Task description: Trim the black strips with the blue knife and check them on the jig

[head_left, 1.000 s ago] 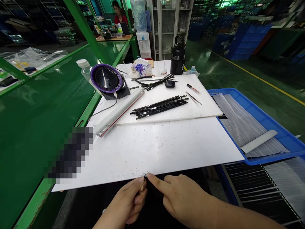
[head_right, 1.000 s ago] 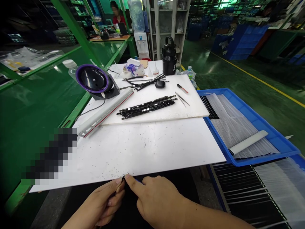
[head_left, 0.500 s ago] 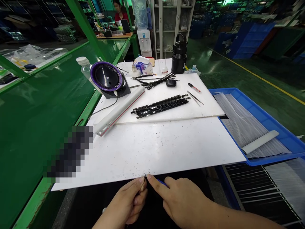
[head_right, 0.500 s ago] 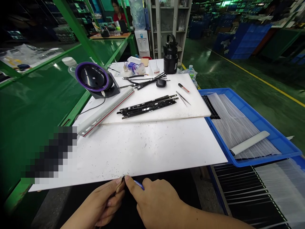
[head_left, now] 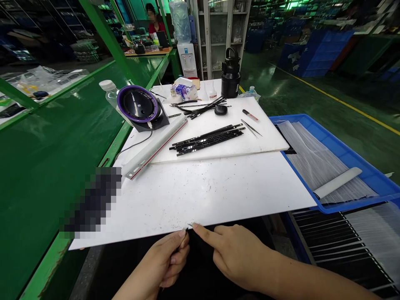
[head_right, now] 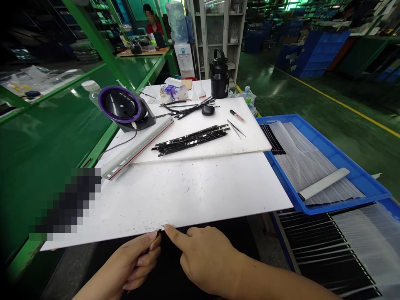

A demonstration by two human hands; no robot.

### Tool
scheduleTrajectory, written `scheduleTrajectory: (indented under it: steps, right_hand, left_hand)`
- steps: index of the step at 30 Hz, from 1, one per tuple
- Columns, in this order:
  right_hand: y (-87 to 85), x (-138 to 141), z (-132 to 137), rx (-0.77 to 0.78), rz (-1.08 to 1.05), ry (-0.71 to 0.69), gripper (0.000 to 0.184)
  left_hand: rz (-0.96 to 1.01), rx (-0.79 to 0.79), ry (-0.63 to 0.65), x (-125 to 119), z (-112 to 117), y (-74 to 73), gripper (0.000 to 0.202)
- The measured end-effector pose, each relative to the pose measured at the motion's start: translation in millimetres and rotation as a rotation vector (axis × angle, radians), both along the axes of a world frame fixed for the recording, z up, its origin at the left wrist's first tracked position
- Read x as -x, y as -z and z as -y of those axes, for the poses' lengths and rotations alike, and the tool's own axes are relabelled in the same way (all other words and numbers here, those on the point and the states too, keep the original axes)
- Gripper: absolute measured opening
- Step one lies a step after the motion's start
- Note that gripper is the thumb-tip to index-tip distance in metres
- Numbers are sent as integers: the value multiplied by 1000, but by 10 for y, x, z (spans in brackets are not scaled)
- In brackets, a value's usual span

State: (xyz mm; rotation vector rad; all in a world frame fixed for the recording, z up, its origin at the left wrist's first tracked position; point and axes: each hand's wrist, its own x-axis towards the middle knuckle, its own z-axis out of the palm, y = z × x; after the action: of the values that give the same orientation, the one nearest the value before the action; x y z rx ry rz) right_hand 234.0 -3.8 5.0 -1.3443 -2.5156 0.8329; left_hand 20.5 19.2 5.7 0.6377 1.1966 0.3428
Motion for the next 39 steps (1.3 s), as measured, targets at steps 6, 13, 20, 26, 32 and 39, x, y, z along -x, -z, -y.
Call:
scheduleTrajectory:
  steps: [6, 13, 20, 26, 32, 39]
  right_hand:
    - [-56, -41, -83, 11, -26, -47, 64]
    - [-93, -77, -153, 60, -58, -75, 64]
    - [-15, -40, -121, -14, 38, -80, 66]
    - [57, 18, -34, -105, 145, -73, 70]
    - [94, 64, 43, -148, 201, -61, 73]
    - [55, 43, 52, -96, 165, -45, 71]
  left_hand:
    - [0, -4, 40, 35, -16, 18, 39]
    - [-2, -14, 76, 24, -40, -15, 40]
    - [-36, -23, 72, 32, -15, -12, 40]
    - [-3, 9, 81, 47, -44, -22, 42]
    - [38, 25, 80, 99, -62, 19, 39]
    - [22, -2, 47, 64, -21, 0, 38]
